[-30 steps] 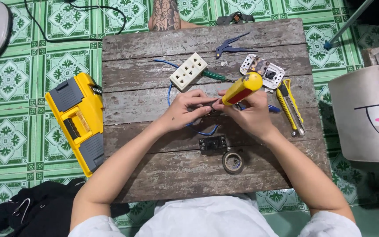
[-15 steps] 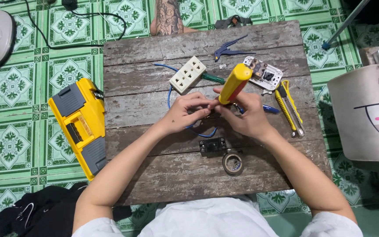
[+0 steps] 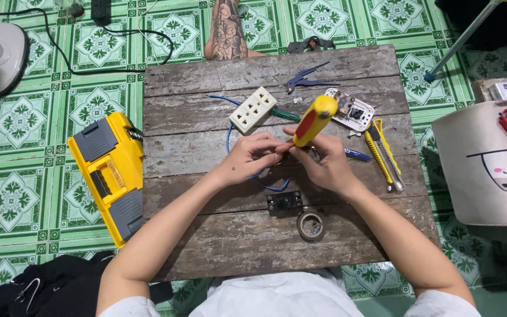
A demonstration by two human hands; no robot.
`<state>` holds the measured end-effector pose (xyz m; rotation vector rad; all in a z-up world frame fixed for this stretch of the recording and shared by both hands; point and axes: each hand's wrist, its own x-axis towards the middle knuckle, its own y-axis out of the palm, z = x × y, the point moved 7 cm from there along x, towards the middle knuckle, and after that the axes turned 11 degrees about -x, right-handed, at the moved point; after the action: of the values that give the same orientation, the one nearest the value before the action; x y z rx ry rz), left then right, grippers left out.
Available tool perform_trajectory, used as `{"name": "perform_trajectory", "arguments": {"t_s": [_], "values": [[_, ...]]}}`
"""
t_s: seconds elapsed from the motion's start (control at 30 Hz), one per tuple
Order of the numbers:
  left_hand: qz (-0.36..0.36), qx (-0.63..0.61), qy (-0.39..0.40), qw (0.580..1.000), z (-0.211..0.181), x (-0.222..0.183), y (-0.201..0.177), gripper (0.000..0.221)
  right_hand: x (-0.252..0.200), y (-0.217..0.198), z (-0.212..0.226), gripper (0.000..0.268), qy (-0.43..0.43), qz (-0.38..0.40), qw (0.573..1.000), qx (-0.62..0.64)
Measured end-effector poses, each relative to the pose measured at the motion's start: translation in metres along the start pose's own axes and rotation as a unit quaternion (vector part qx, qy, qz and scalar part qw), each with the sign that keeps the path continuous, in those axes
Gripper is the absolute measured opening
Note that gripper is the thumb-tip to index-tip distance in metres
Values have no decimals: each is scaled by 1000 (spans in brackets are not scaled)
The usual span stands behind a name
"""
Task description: The person is reconfiguring the internal wiring of an electrical power strip by loosening terminals with a screwdriver, moving wires, and retightening them.
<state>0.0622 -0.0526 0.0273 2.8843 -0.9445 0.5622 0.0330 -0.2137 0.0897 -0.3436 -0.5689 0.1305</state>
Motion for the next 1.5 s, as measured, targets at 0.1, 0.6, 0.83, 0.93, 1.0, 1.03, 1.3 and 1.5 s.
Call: {"name": "perform_trajectory", "arguments": {"t_s": [0.1,0.6,0.83,0.93,1.0,1.03,1.3,1.5], "values": [[1,17,-1,1000,2,0,-1,21,-4,5,-18,41,20,-17,1000,4],[3,8,0,1000,-4,0,-2,24,-7,8,-23,24,65,-16,997,48],[-2,2,-9,1000,0,0,-1,22,-15,3,-47,29,76,-34,995,54],[2,10,-7,1000,-2,0,0,21,-16,3,-49,31,113,-27,990,78],[1,-4,-3,1000,-1,0,-1,19,-14,2,-40,23,104,-21,993,61],[1,-4,-4,1000,-2,1,-1,19,-13,3,-37,23,104,-20,992,61],[-7,-4,-6,1000,-3,-1,-2,20,-8,9,-27,32,47,-16,999,20],[-6,-9,-3,1000,2,-1,-2,22,-18,3,-44,34,78,-19,996,47]]}}
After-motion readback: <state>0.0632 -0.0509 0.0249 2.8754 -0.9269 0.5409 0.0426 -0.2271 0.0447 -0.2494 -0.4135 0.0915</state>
